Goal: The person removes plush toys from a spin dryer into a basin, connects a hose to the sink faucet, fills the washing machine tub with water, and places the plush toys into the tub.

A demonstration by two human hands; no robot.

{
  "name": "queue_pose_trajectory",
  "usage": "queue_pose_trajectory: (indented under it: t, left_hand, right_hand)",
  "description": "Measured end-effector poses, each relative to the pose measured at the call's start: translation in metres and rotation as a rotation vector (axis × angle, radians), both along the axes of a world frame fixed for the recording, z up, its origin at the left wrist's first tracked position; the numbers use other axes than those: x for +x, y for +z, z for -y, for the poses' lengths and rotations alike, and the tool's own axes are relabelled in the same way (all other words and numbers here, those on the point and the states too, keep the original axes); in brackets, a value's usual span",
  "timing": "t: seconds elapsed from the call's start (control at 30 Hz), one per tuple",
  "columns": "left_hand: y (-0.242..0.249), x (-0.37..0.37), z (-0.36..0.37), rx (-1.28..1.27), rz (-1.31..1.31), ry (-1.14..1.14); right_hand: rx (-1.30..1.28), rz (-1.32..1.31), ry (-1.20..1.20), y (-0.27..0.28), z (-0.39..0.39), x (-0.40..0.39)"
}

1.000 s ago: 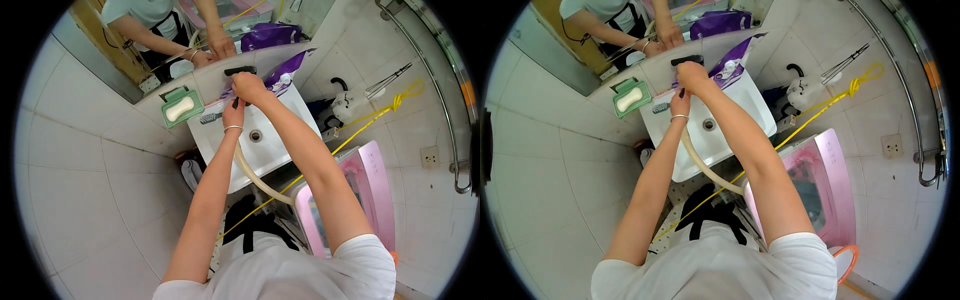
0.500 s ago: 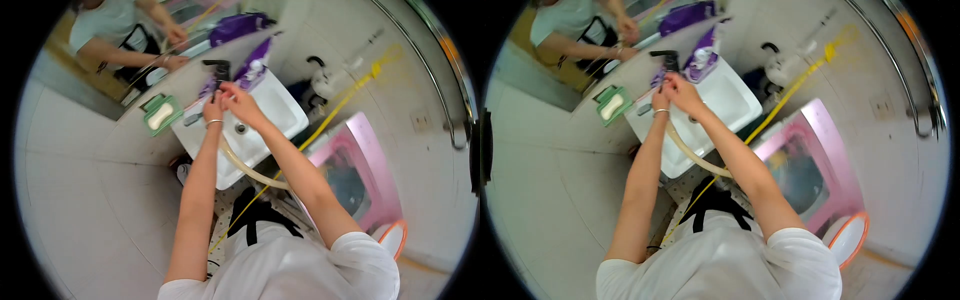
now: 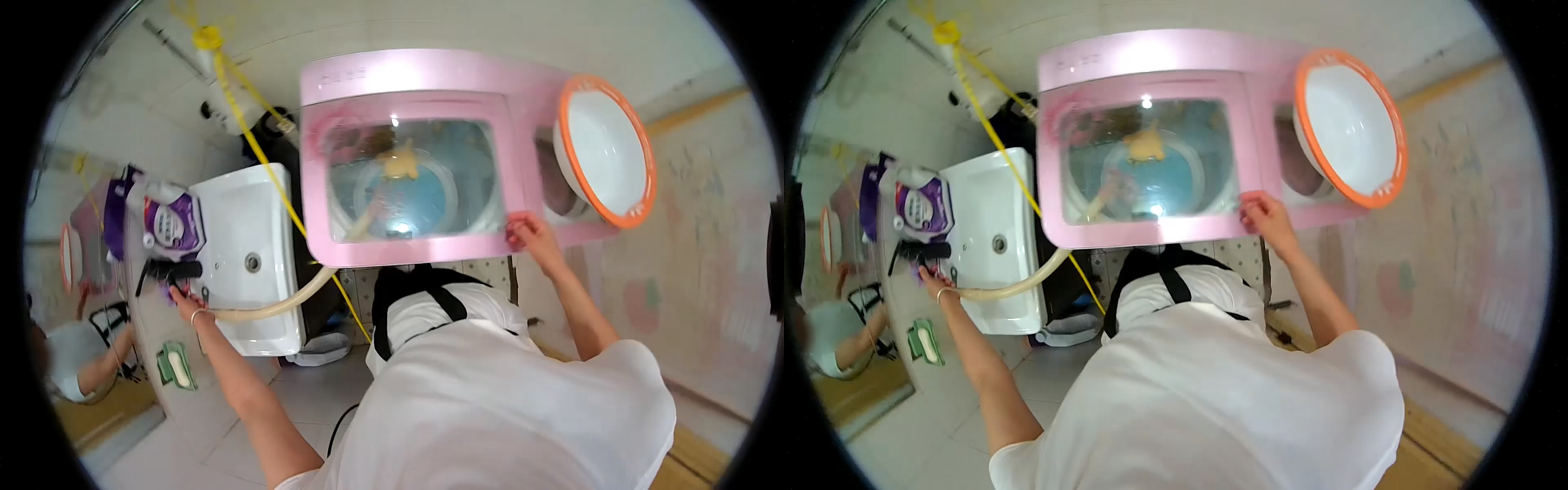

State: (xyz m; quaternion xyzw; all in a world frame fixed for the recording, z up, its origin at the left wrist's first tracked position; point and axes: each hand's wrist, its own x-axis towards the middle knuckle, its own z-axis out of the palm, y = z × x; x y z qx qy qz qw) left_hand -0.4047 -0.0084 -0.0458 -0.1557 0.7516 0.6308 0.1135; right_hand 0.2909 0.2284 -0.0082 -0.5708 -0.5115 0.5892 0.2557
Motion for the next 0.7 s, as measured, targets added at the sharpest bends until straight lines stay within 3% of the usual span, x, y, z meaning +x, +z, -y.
queue_pose_trajectory:
  t: [0.07,0.13,0.23,0.37,0.47,0.6,0.63,0.7]
  left_hand:
    - [0.004,0.005,-0.004,-0.011,-0.015,-0.035]
    - [0.018,0.020,-0.010,0.001,-0.028,-0.041]
    - [0.016,0.018,-0.008,0.021,-0.013,-0.040]
    - [0.018,0.022,-0.010,-0.011,0.002,-0.055]
    - [0.017,0.017,-0.008,-0.006,0.015,-0.049]
    - [0.018,0.021,-0.007,0.010,0.016,-0.060]
    - [0.019,0.024,-0.006,0.020,0.003,-0.065]
    - [0.014,0.016,-0.004,-0.006,0.001,-0.052]
  right_hand:
    - [0.001,0.002,-0.131,-0.002,0.007,0.042]
    - [0.073,0.003,-0.415,-0.004,0.015,0.073]
    - [0.064,0.036,-0.594,-0.015,0.025,0.105]
    - [0.059,0.014,-0.610,-0.026,0.022,0.115]
    - [0.153,0.117,-0.448,-0.013,0.014,0.081]
    - [0.764,0.522,0.239,-0.005,0.014,0.025]
    - [0.757,0.520,0.248,-0.002,0.016,0.012]
    - [0.819,0.656,0.509,0.003,0.020,-0.010]
